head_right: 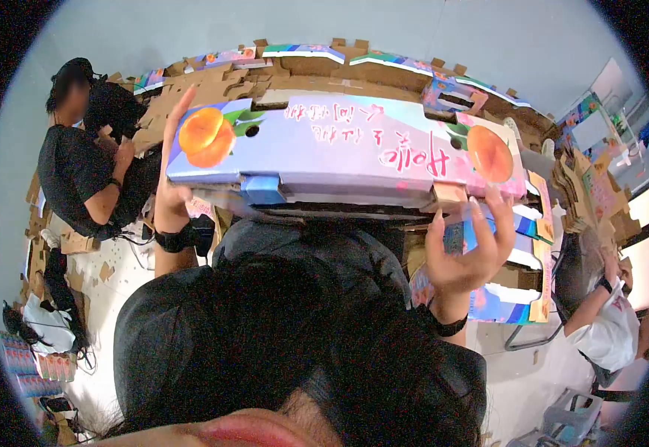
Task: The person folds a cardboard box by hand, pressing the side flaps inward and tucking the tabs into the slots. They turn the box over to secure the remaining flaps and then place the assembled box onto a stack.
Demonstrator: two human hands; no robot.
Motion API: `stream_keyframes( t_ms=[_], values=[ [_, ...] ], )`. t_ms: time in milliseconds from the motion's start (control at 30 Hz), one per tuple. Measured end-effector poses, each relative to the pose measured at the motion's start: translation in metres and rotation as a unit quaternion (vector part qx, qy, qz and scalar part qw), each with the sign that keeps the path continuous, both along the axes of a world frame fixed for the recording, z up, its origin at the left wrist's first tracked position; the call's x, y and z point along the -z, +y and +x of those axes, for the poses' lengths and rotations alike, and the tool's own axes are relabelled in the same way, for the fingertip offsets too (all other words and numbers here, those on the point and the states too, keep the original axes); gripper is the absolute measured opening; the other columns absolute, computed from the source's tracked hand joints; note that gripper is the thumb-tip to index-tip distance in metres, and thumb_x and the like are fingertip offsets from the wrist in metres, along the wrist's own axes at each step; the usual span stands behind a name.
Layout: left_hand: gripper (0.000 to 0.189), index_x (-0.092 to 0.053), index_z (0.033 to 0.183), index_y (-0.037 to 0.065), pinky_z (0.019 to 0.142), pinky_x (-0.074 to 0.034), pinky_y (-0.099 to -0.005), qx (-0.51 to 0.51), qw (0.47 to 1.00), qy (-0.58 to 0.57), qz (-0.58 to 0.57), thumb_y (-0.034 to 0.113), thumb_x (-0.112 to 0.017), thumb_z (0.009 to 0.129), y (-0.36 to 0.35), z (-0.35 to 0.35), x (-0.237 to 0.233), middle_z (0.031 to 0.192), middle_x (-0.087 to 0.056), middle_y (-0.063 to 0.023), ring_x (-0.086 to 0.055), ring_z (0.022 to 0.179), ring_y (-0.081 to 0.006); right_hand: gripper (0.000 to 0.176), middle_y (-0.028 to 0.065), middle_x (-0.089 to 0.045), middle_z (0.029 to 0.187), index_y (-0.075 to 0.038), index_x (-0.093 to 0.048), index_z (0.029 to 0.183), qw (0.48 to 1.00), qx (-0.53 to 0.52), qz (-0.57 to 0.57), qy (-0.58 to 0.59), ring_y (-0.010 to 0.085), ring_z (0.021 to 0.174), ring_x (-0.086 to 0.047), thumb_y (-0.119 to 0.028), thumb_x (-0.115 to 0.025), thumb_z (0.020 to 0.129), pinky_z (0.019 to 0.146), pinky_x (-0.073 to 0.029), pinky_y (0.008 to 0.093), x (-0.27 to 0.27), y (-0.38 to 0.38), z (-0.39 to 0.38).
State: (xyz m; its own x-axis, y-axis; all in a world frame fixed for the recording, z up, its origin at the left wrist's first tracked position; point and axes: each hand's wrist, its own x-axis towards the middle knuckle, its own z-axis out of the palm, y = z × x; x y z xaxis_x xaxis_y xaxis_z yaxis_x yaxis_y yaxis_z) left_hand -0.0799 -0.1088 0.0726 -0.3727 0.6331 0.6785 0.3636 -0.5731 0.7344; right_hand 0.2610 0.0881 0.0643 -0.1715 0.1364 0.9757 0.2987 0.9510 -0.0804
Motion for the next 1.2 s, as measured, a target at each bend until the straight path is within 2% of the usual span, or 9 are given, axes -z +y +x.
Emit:
stream_keyframes(
  t_ms=[100,333,433,533,667,700,833,1100,1200],
  values=[
    [0.105,-0.036,0.141,0.001,0.107,-0.038,-0.0389,-0.006,0.999,-0.048,0.017,0.058,-0.079,0.064,0.015,-0.012,0.001,0.132,-0.052,-0.0168,-0.051,0.126,-0.0261,0.026,0.0189,-0.062,0.118,-0.004,-0.065,0.096,0.998,-0.035,-0.031,0.048,0.0327,0.105,-0.060,-0.001,-0.071,0.070,0.093,-0.046,0.0437,-0.006,-0.003,0.002],
    [0.071,-0.043,0.134,0.001,0.104,-0.041,-0.0380,-0.023,0.992,-0.110,0.056,0.043,-0.064,0.080,0.028,-0.031,0.002,0.127,-0.055,-0.0178,-0.054,0.121,-0.0251,0.017,0.0109,-0.069,0.081,-0.003,-0.069,0.086,0.884,-0.242,-0.118,-0.381,0.0253,0.081,-0.064,-0.013,-0.076,0.075,0.073,-0.048,0.0347,-0.011,-0.002,-0.018],
    [0.071,-0.043,0.133,0.001,0.104,-0.042,-0.0383,-0.033,0.989,-0.127,0.071,0.044,-0.062,0.080,0.023,-0.041,0.009,0.128,-0.055,-0.0191,-0.055,0.120,-0.0264,0.026,0.0145,-0.069,0.089,-0.001,-0.070,0.097,0.653,-0.357,-0.372,-0.555,0.0278,0.087,-0.065,-0.022,-0.074,0.084,0.077,-0.049,0.0341,0.008,0.008,-0.037],
    [0.071,-0.043,0.134,0.000,0.103,-0.044,-0.0389,-0.056,0.984,-0.146,0.080,0.046,-0.058,0.083,0.014,-0.057,0.017,0.128,-0.055,-0.0204,-0.056,0.119,-0.0279,0.032,0.0168,-0.067,0.101,0.003,-0.068,0.107,0.675,-0.442,-0.398,-0.437,0.0274,0.094,-0.065,-0.025,-0.067,0.091,0.082,-0.050,0.0352,0.049,0.019,-0.060],
    [0.072,-0.044,0.133,-0.001,0.101,-0.045,-0.0392,-0.096,0.971,-0.202,0.089,0.052,-0.049,0.086,-0.002,-0.080,0.031,0.129,-0.055,-0.0196,-0.056,0.118,-0.0284,0.057,0.0199,-0.049,0.140,-0.004,-0.038,0.147,0.519,-0.486,-0.581,-0.397,0.0266,0.127,-0.050,-0.016,-0.059,0.096,0.104,-0.040,0.0358,0.094,0.039,-0.088],
    [0.072,-0.045,0.133,-0.002,0.101,-0.045,-0.0390,-0.099,0.966,-0.217,0.101,0.053,-0.048,0.086,-0.005,-0.086,0.036,0.129,-0.055,-0.0192,-0.056,0.118,-0.0282,0.081,0.0200,-0.031,0.153,-0.008,-0.010,0.156,0.447,-0.547,-0.575,-0.412,0.0298,0.139,-0.036,-0.019,-0.061,0.094,0.109,-0.035,0.0418,0.095,0.048,-0.096],
    [0.072,-0.048,0.133,-0.002,0.100,-0.045,-0.0379,-0.138,0.944,-0.263,0.141,0.052,-0.046,0.086,-0.019,-0.098,0.061,0.126,-0.056,-0.0175,-0.057,0.116,-0.0266,0.109,0.0220,-0.029,0.148,0.002,0.002,0.152,0.490,-0.574,-0.582,-0.302,0.0314,0.140,-0.030,-0.023,-0.078,0.082,0.115,-0.026,0.0419,0.102,0.023,-0.146],
    [0.062,-0.049,0.133,-0.002,0.101,-0.045,-0.0388,-0.192,0.921,-0.303,0.151,0.042,-0.047,0.090,-0.043,-0.061,0.038,0.128,-0.057,-0.0144,-0.057,0.118,-0.0256,0.102,0.0155,-0.050,0.131,0.002,-0.020,0.143,0.666,-0.494,-0.496,-0.259,0.0253,0.122,-0.051,-0.023,-0.088,0.071,0.105,-0.042,0.0386,0.105,-0.006,-0.204],
    [0.060,-0.048,0.134,-0.001,0.102,-0.045,-0.0399,-0.177,0.926,-0.312,0.116,0.041,-0.047,0.092,-0.038,-0.036,0.018,0.128,-0.057,-0.0145,-0.057,0.118,-0.0262,0.097,0.0137,-0.054,0.125,0.000,-0.019,0.144,0.663,-0.509,-0.523,-0.166,0.0236,0.112,-0.057,-0.015,-0.085,0.075,0.098,-0.047,0.0370,0.095,0.008,-0.196]
  ],
)
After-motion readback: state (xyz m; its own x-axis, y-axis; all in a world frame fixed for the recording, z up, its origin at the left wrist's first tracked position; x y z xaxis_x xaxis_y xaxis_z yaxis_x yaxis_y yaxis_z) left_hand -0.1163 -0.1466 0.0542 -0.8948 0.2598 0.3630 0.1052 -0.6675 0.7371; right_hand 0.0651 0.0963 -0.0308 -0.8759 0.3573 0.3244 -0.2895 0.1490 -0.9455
